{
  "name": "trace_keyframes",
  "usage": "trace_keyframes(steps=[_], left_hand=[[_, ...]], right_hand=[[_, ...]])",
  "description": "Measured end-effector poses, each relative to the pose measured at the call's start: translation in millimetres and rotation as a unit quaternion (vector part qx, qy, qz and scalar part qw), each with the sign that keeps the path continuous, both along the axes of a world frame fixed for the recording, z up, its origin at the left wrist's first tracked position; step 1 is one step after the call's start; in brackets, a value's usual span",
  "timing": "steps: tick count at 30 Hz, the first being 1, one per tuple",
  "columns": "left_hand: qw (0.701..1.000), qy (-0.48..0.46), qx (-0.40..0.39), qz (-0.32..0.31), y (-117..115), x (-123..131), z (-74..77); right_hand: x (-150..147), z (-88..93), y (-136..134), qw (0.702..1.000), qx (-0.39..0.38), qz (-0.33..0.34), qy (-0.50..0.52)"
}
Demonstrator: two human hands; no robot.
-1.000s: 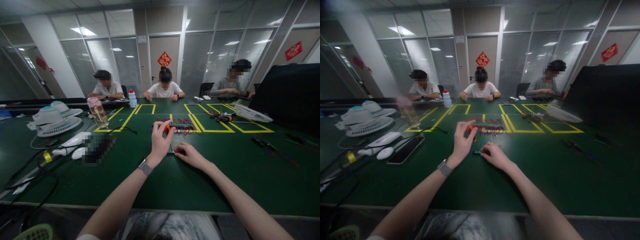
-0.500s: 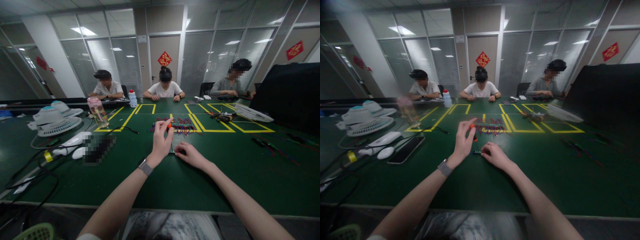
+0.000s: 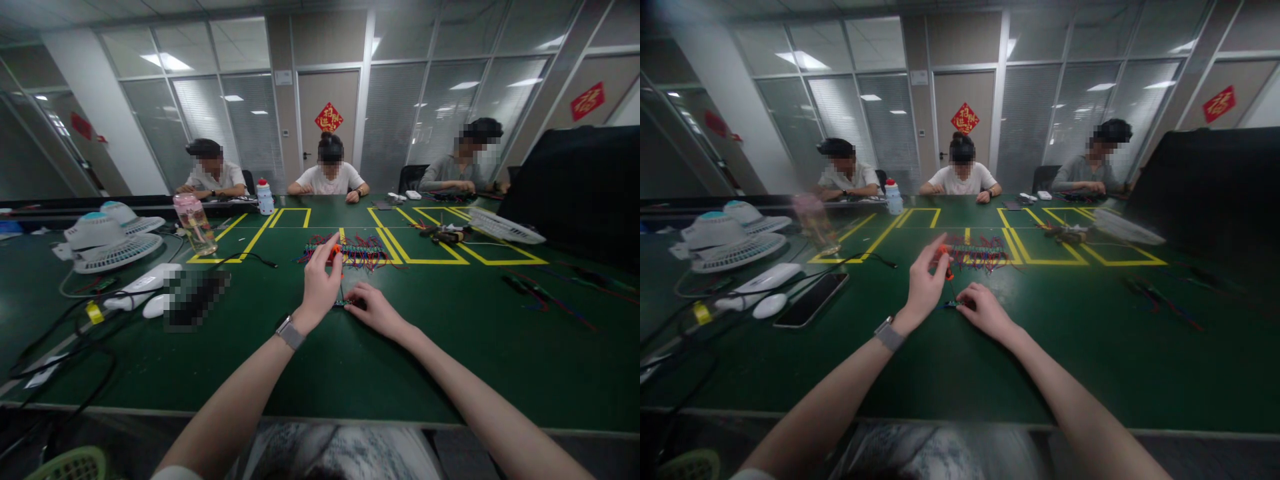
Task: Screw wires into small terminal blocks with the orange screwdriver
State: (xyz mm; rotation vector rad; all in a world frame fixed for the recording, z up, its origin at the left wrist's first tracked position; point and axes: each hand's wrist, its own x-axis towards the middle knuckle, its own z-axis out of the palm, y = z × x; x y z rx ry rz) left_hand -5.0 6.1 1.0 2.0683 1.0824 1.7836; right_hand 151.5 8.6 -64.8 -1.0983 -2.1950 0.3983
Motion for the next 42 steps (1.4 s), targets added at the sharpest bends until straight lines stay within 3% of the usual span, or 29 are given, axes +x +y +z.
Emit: trace_keyframes(steps=[4,11,21,26,29,32,34,36,39,42], left_hand=[[0.999,-0.045,-0.013,-0.005,9,-2,-4.8],[0.978,-0.182,-0.103,-0.010,26,-10,-9.2],[0.957,-0.255,-0.133,0.036,39,-17,-15.8],[0.939,-0.314,-0.136,0.020,38,-19,-10.9],[0.931,-0.352,-0.098,0.008,33,-23,-0.9],[0.958,-0.278,-0.038,0.054,23,-28,12.1],[0.988,-0.133,-0.026,0.074,16,-29,18.6],[0.996,0.040,-0.067,0.031,12,-29,20.8],[0.958,0.229,-0.164,-0.046,12,-27,14.8],[0.905,0.357,-0.218,-0.073,17,-27,3.6]], right_hand=[[0,-1.1,2,1.000,-0.016,-0.004,0.013],[-1,2.1,0,0.999,-0.037,-0.015,0.020],[-1,2.2,0,0.997,-0.029,-0.025,0.061],[0,2.6,2,0.995,-0.013,-0.047,0.086],[0,4.1,1,0.991,0.006,-0.072,0.115],[1,5.6,1,0.985,0.010,-0.098,0.144],[2,5.7,2,0.981,0.003,-0.115,0.156],[3,5.1,3,0.979,-0.006,-0.124,0.161],[6,4.6,5,0.981,-0.024,-0.118,0.154],[7,6.8,5,0.988,-0.042,-0.075,0.131]])
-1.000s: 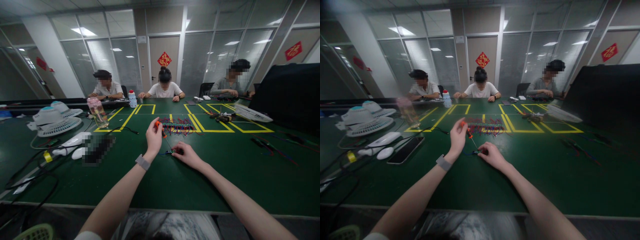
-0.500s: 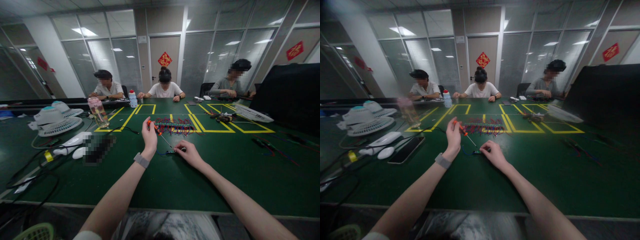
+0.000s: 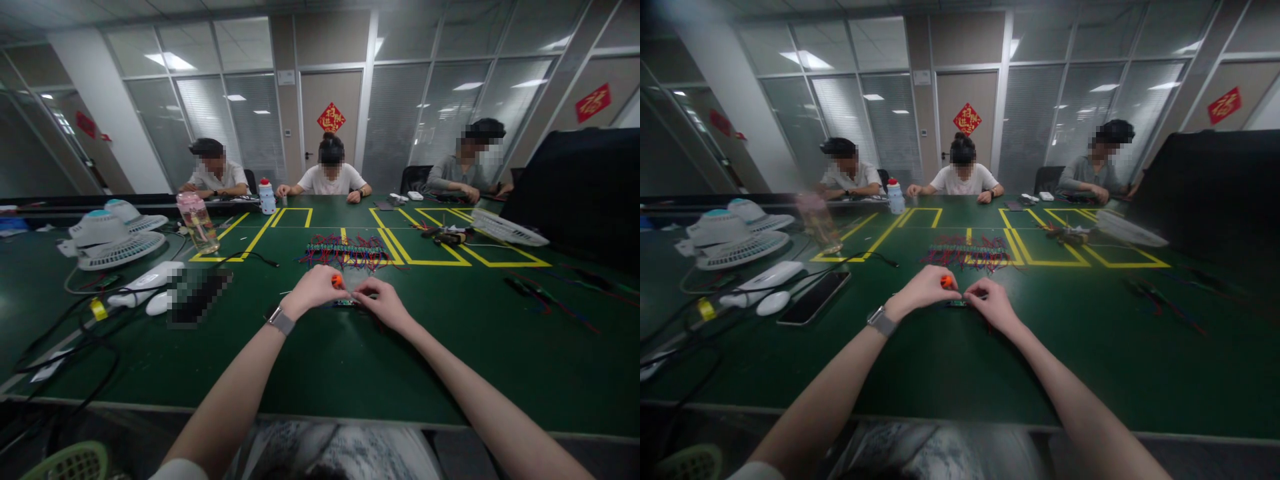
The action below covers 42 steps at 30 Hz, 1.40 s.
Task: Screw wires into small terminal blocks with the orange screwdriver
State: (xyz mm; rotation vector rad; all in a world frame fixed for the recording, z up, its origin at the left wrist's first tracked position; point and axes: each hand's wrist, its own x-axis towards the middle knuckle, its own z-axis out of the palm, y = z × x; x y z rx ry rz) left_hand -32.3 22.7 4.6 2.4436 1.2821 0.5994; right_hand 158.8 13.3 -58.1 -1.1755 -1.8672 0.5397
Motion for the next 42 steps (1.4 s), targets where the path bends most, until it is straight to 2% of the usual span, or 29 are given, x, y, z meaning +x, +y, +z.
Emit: trace_keyframes(steps=[2,4,8,12,14,19,22,30,35,42], left_hand=[[0.999,0.045,-0.015,-0.008,3,-1,-6.2],[0.997,0.075,-0.020,-0.008,4,-2,-10.0],[0.993,0.116,-0.012,0.003,3,-1,-12.6],[0.991,0.129,-0.003,0.024,2,2,-13.4],[0.991,0.134,-0.003,0.030,2,3,-13.8],[0.990,0.142,0.000,0.024,5,2,-15.9],[0.989,0.145,-0.001,0.023,5,2,-17.2],[0.989,0.146,-0.012,0.024,3,2,-14.1],[0.989,0.144,0.014,0.036,1,3,-11.2],[0.986,0.148,0.030,0.064,8,0,-18.2]], right_hand=[[0,1.9,-2,0.999,0.001,0.037,-0.018],[-1,2.8,-3,0.998,0.008,0.045,-0.041],[-2,0.7,-3,0.997,0.030,0.001,-0.074],[2,1.8,-1,0.994,0.080,-0.050,-0.050],[4,4.3,-2,0.994,0.092,-0.041,-0.037],[4,6.1,-5,0.993,0.054,0.074,-0.079],[2,3.9,-6,0.987,0.037,0.107,-0.118],[2,5.0,-7,0.983,0.041,0.110,-0.143],[3,4.8,-7,0.985,0.030,0.104,-0.137],[7,3.6,-3,0.987,0.017,0.084,-0.138]])
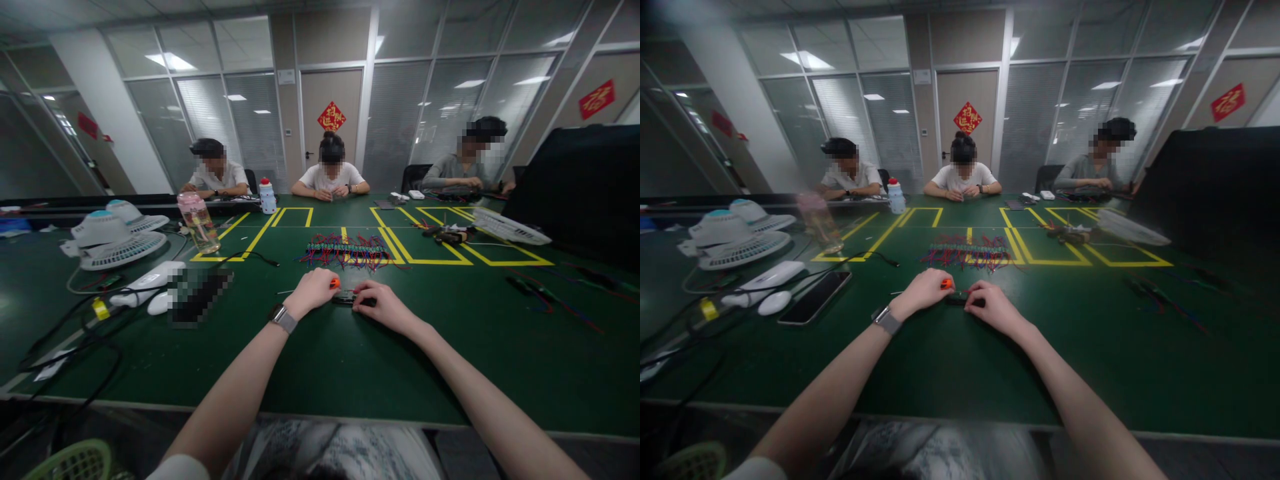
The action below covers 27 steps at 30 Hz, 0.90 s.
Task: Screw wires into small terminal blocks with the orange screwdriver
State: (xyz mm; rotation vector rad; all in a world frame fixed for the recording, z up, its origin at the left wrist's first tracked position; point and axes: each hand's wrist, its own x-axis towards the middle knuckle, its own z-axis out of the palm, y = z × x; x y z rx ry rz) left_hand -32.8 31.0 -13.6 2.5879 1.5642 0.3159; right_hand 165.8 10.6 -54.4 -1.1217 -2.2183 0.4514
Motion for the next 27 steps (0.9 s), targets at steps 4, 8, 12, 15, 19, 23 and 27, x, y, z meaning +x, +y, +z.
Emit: trace_keyframes(steps=[4,8,12,15,19,23,27], left_hand=[[1.000,0.004,0.001,-0.001,3,-2,-5.3],[1.000,0.006,0.005,0.000,4,-2,-6.7],[1.000,0.002,0.006,0.000,4,-3,-7.0],[1.000,-0.005,0.003,0.000,4,-3,-8.0],[1.000,-0.018,0.001,-0.001,5,-2,-9.8],[0.999,-0.038,-0.006,-0.006,4,-1,-8.4],[0.998,-0.061,-0.005,0.000,5,-5,-1.3]], right_hand=[[3,0.4,1,1.000,0.016,-0.019,-0.006],[6,1.5,3,0.999,0.019,-0.035,0.001],[6,2.3,3,0.998,0.041,-0.044,0.012],[4,3.1,1,0.994,0.085,-0.057,0.025],[-4,3.9,-3,0.989,0.135,-0.051,0.010],[-13,4.4,-5,0.987,0.153,-0.046,-0.035],[-14,5.8,0,0.984,0.151,-0.088,-0.031]])
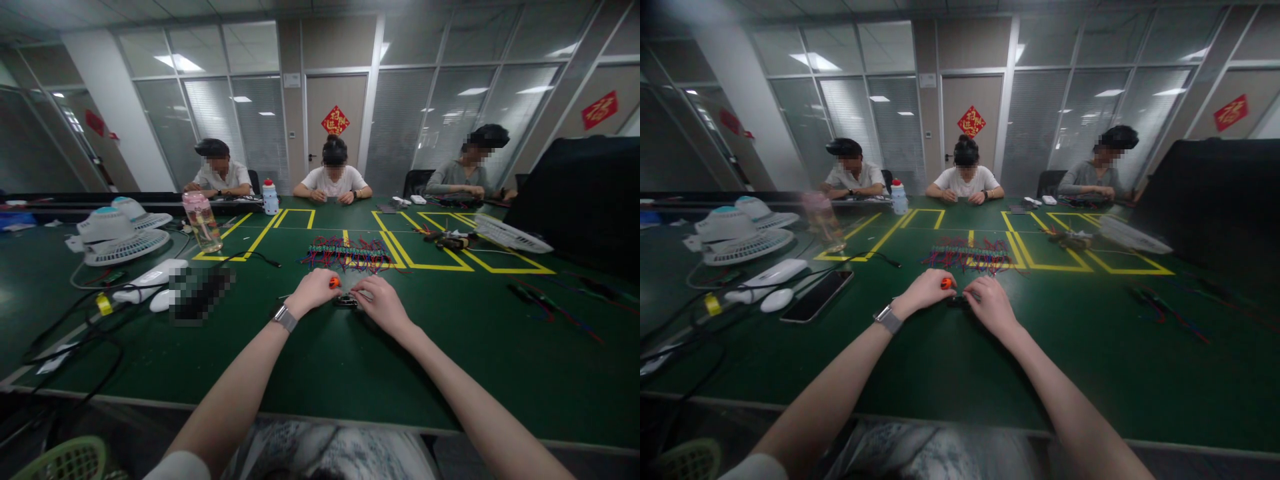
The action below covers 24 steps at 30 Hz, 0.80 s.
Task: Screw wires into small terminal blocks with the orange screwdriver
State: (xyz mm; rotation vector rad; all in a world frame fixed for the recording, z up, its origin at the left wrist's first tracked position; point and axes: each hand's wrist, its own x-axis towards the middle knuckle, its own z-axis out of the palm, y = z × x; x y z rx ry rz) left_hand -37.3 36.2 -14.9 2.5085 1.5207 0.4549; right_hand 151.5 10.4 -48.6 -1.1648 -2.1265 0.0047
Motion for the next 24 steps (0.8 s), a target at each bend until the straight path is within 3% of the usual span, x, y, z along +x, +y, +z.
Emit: trace_keyframes(steps=[3,9,13,18,21,24], left_hand=[[1.000,-0.013,-0.003,0.007,2,-5,5.5],[0.999,-0.013,-0.042,-0.006,5,-12,7.1],[0.999,-0.011,-0.045,-0.004,5,-14,7.4],[0.999,-0.002,-0.052,-0.009,2,-15,8.9],[0.999,0.004,-0.051,-0.006,1,-15,10.9],[0.999,0.012,-0.040,0.009,1,-16,14.7]], right_hand=[[2,3.5,6,0.999,-0.034,-0.002,0.010],[-6,13.1,22,0.993,-0.069,0.070,-0.059],[-10,9.0,36,0.983,-0.123,0.126,-0.054],[-6,2.3,43,0.985,-0.110,0.089,-0.094],[-4,6.3,38,0.988,-0.074,0.050,-0.127],[-3,14.9,31,0.994,-0.059,0.015,-0.092]])
